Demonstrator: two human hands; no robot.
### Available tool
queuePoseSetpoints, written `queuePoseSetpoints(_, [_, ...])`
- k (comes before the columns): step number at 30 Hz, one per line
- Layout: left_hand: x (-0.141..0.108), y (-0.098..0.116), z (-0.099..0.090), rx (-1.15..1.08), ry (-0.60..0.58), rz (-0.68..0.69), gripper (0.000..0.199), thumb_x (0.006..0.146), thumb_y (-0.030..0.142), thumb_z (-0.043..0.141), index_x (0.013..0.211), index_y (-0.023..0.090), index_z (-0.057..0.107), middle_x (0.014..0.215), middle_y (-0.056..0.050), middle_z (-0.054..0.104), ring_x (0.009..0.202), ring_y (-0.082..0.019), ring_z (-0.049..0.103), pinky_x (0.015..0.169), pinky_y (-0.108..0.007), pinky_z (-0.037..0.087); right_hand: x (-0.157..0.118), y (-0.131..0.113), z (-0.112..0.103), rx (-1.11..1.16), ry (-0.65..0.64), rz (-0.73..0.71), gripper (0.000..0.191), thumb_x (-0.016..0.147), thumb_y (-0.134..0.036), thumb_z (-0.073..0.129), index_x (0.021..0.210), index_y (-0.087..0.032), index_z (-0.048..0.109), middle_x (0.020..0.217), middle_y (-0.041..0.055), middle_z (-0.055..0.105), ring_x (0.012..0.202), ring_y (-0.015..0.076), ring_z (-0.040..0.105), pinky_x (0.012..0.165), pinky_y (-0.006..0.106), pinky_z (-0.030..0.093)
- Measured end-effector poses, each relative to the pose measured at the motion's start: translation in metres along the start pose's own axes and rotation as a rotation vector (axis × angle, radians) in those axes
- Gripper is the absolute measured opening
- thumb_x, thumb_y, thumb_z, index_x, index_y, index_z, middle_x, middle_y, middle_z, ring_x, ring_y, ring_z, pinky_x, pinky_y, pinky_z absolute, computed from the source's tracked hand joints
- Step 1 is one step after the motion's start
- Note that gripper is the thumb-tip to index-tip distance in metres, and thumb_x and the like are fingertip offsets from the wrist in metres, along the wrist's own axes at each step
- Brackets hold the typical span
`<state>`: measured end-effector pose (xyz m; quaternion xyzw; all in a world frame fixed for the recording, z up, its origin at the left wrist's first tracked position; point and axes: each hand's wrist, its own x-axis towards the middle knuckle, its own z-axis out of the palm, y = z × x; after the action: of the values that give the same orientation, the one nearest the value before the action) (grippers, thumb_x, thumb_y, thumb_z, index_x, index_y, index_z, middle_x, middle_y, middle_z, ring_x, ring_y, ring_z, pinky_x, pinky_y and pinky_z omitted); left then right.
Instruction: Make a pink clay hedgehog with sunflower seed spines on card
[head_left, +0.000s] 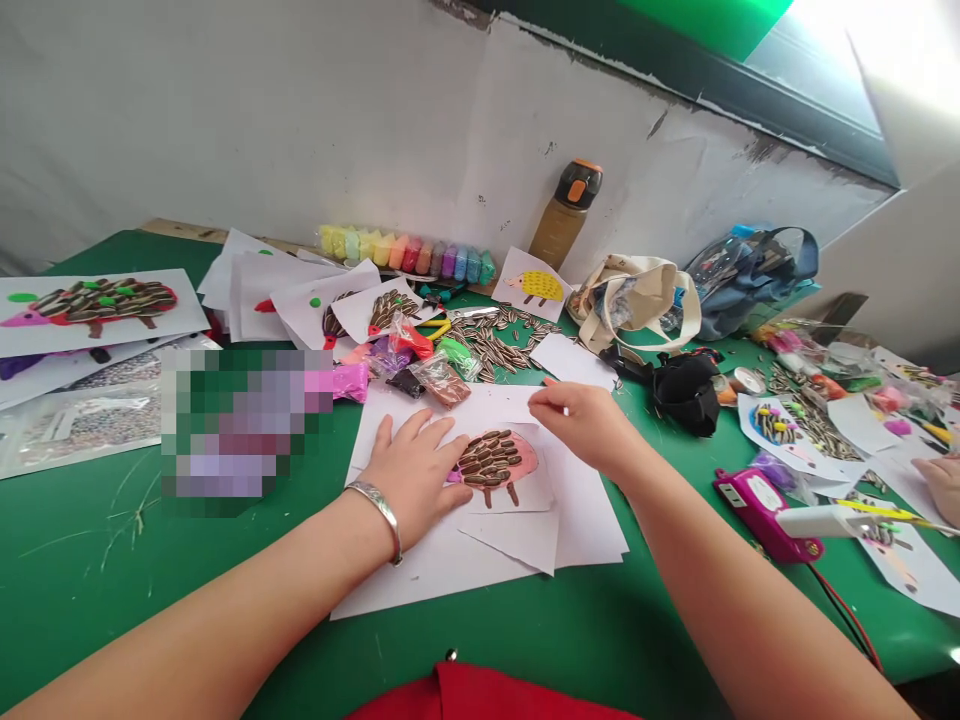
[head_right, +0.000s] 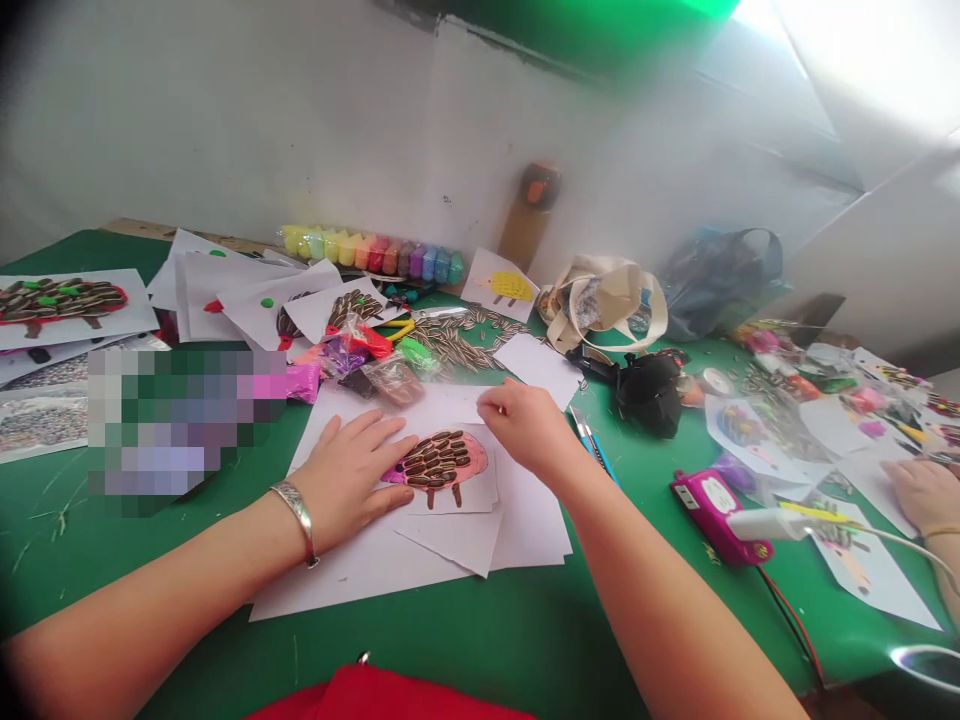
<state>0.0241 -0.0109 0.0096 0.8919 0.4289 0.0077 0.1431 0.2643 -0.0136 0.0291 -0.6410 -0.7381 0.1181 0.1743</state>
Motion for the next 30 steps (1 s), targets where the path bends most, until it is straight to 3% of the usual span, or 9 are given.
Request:
queuePoseSetpoints(4, [-0.001,0.000,-0.002,0.004,0.003,0.008,0.045,0.084,0.041,0.061,0.127,0.027,0.056,0.141,-0.009,0.050,0.134,-0.036,0.034,0.106,-0.067,0.024,0.045,-0.015,0.009,-0.193,-0.056,0.006,0.026,0.086,-0.020,0.045,0.082,-0.025,0.070,0.081,0.0017,0.067,0.077,0.0175,0.058,0.069,0.027,0.041])
queuePoseSetpoints(8, [-0.002,0.001,-0.004,-0.004,-0.001,0.012,0.044,0.085,0.041,0.060,0.126,0.027,0.056,0.138,-0.009,0.052,0.133,-0.037,0.035,0.105,-0.068,0.024,0.078,-0.023,0.028,-0.248,-0.030,0.020,0.029,0.085,-0.014,0.042,0.094,-0.022,0.069,0.090,0.0057,0.066,0.086,0.0196,0.058,0.074,0.028,0.040])
queuePoseSetpoints(11, [-0.002,0.001,-0.004,-0.017,-0.002,0.010,0.045,0.085,0.041,0.060,0.126,0.026,0.056,0.139,-0.009,0.052,0.133,-0.037,0.034,0.105,-0.069,0.023,0.092,-0.022,0.038,-0.278,-0.021,0.018,0.029,0.084,-0.013,0.045,0.100,-0.020,0.068,0.097,0.0092,0.063,0.092,0.0215,0.056,0.076,0.029,0.039])
queuePoseSetpoints(15, [-0.003,0.001,-0.004,-0.034,0.001,0.006,0.044,0.084,0.041,0.061,0.126,0.026,0.056,0.138,-0.009,0.052,0.134,-0.037,0.034,0.105,-0.070,0.023,0.096,-0.019,0.042,-0.294,-0.032,-0.010,0.024,0.085,-0.015,0.046,0.088,-0.018,0.069,0.089,0.0098,0.062,0.091,0.0223,0.056,0.076,0.030,0.039])
queuePoseSetpoints(18, [-0.003,0.001,-0.005,-0.030,-0.004,0.006,0.045,0.085,0.041,0.061,0.126,0.025,0.056,0.139,-0.010,0.052,0.133,-0.037,0.034,0.105,-0.070,0.023,0.084,-0.014,0.035,-0.276,0.012,0.000,0.028,0.088,-0.016,0.041,0.089,-0.018,0.069,0.089,0.0091,0.063,0.091,0.0210,0.056,0.076,0.029,0.040])
queuePoseSetpoints(21, [-0.001,0.001,-0.005,-0.021,-0.010,0.001,0.045,0.084,0.040,0.062,0.127,0.026,0.056,0.139,-0.009,0.052,0.133,-0.037,0.035,0.106,-0.070,0.023,0.054,-0.008,0.021,-0.215,0.082,0.037,0.029,0.090,-0.018,0.039,0.095,-0.020,0.067,0.090,0.0055,0.065,0.088,0.0179,0.058,0.076,0.028,0.042])
queuePoseSetpoints(24, [0.000,0.002,-0.005,-0.010,-0.016,-0.004,0.047,0.083,0.041,0.063,0.127,0.026,0.056,0.141,-0.009,0.051,0.134,-0.037,0.034,0.107,-0.068,0.023,0.012,-0.006,0.011,0.089,0.145,0.141,0.025,0.086,-0.023,0.050,0.106,-0.024,0.064,0.076,-0.0018,0.066,0.071,0.0153,0.060,0.068,0.027,0.044])
queuePoseSetpoints(27, [0.001,0.002,-0.004,0.005,-0.035,-0.009,0.048,0.084,0.042,0.062,0.129,0.026,0.055,0.143,-0.009,0.049,0.135,-0.036,0.034,0.107,-0.068,0.022,-0.027,-0.009,0.011,0.275,0.047,0.108,0.017,0.086,-0.024,0.053,0.093,-0.024,0.068,0.079,-0.0016,0.070,0.072,0.0155,0.063,0.069,0.027,0.046])
queuePoseSetpoints(30, [0.001,0.003,-0.005,0.022,-0.055,-0.017,0.050,0.085,0.043,0.061,0.131,0.026,0.054,0.144,-0.010,0.048,0.135,-0.037,0.033,0.107,-0.068,0.022,-0.050,-0.013,0.017,0.343,-0.035,0.055,0.021,0.089,-0.021,0.050,0.094,-0.026,0.070,0.088,-0.0016,0.072,0.079,0.0148,0.064,0.072,0.026,0.047])
